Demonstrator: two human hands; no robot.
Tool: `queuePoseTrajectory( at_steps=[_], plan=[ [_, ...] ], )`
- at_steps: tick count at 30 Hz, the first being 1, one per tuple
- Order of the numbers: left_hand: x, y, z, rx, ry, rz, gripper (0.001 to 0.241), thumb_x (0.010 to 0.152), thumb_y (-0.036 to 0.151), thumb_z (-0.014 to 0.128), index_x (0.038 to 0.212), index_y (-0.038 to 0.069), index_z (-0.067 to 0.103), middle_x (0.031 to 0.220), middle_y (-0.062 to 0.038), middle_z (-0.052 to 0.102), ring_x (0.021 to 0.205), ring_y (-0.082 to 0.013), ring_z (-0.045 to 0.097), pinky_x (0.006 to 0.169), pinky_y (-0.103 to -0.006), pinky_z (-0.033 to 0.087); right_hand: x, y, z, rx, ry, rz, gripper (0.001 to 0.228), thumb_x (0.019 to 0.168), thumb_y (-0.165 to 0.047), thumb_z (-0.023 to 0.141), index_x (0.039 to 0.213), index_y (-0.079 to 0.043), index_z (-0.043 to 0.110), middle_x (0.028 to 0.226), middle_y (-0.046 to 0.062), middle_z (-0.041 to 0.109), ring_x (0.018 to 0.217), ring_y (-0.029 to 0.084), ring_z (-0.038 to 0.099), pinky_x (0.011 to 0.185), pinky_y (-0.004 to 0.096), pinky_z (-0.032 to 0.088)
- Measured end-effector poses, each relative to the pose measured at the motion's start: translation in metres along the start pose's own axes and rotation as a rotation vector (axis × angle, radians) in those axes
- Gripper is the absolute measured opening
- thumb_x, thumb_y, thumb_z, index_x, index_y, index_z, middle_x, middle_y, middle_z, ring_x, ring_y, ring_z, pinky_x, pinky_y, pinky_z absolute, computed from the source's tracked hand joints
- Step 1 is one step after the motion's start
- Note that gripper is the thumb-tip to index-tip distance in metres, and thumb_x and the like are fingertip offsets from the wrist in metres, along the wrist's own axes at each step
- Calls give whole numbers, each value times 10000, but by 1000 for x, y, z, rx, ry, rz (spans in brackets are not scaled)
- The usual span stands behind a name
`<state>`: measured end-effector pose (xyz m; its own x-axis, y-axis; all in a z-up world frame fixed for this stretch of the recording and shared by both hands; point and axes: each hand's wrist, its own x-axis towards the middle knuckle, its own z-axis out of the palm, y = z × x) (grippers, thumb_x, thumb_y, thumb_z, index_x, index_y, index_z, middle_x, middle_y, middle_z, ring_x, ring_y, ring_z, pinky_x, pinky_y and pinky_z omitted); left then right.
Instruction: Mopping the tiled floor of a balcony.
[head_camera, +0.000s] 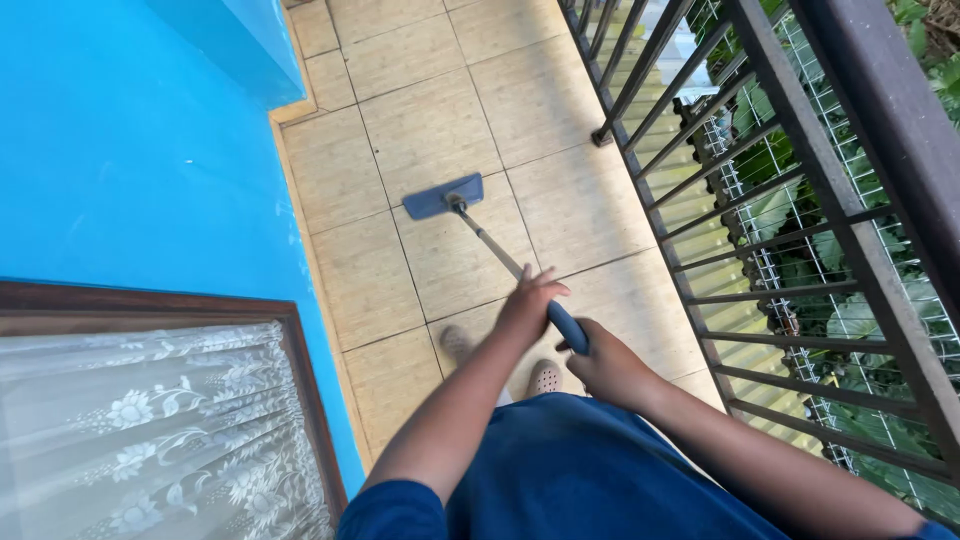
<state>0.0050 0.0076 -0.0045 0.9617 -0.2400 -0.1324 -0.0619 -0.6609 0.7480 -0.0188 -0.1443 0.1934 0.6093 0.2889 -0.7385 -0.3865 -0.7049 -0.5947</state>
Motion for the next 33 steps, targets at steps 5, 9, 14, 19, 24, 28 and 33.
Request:
queuePoseTrajectory(
  at_steps=[5, 9, 14, 19, 24, 28, 33],
  plan=[
    [43, -89, -15, 13, -45, -131, 424, 866, -23, 647, 1172, 263, 719, 1518, -75, 561, 1498, -444, 363, 1194, -484, 424, 92, 0, 35, 14, 77, -100, 676, 825, -123, 564, 1485, -15, 467, 1191, 183, 739, 911, 371, 743, 716, 461, 620],
    [58, -128, -51, -163, 40, -341, 476, 968, 115, 571, 1412, 286, 571, 1670, -67, 365, 1563, -325, 277, 1273, -440, 311, 155, -35, 53, -9, 102, -140, 770, 864, -152, 621, 1563, 2, 337, 1287, 204, 700, 1247, 380, 646, 1024, 527, 544],
    [74, -121, -114, -568, 184, -448, 529, 927, 187, 589, 1446, 291, 591, 1693, -96, 297, 1567, -358, 211, 1315, -463, 166, 162, -116, 41, 6, 127, -131, 726, 914, -206, 623, 1572, -64, 352, 1343, 269, 639, 1271, 419, 615, 1049, 539, 527],
    [104, -123, -159, -405, 268, -182, 413, 859, 111, 725, 1249, 229, 657, 1619, -186, 409, 1543, -458, 235, 1295, -525, 188, 166, -171, 31, -32, 175, -129, 670, 915, -230, 605, 1539, -101, 398, 1196, 247, 701, 1001, 381, 750, 782, 464, 638],
    [131, -81, -190, -1103, 309, -403, 343, 994, 141, 493, 1242, -36, 649, 1602, -275, 343, 1550, -389, 217, 1314, -460, 89, 159, -198, 11, 28, 217, -203, 624, 928, -225, 588, 1511, -75, 422, 937, 239, 714, 565, 297, 726, 391, 318, 563],
    [116, -100, -165, -224, 293, 99, 452, 867, -37, 544, 1248, 168, 675, 1314, -88, 657, 1366, -321, 540, 1187, -416, 389, 138, -186, -5, -45, 184, -223, 621, 891, -128, 594, 1487, -57, 436, 868, 202, 712, 529, 254, 719, 407, 299, 569],
    [95, -56, -135, -281, 264, 33, 325, 957, 205, 663, 1282, 214, 649, 1321, -71, 660, 1360, -320, 546, 1210, -445, 369, 77, -175, -23, -190, 130, -211, 645, 892, -72, 574, 1512, -10, 407, 1139, 312, 639, 985, 487, 714, 730, 512, 604]
  ],
)
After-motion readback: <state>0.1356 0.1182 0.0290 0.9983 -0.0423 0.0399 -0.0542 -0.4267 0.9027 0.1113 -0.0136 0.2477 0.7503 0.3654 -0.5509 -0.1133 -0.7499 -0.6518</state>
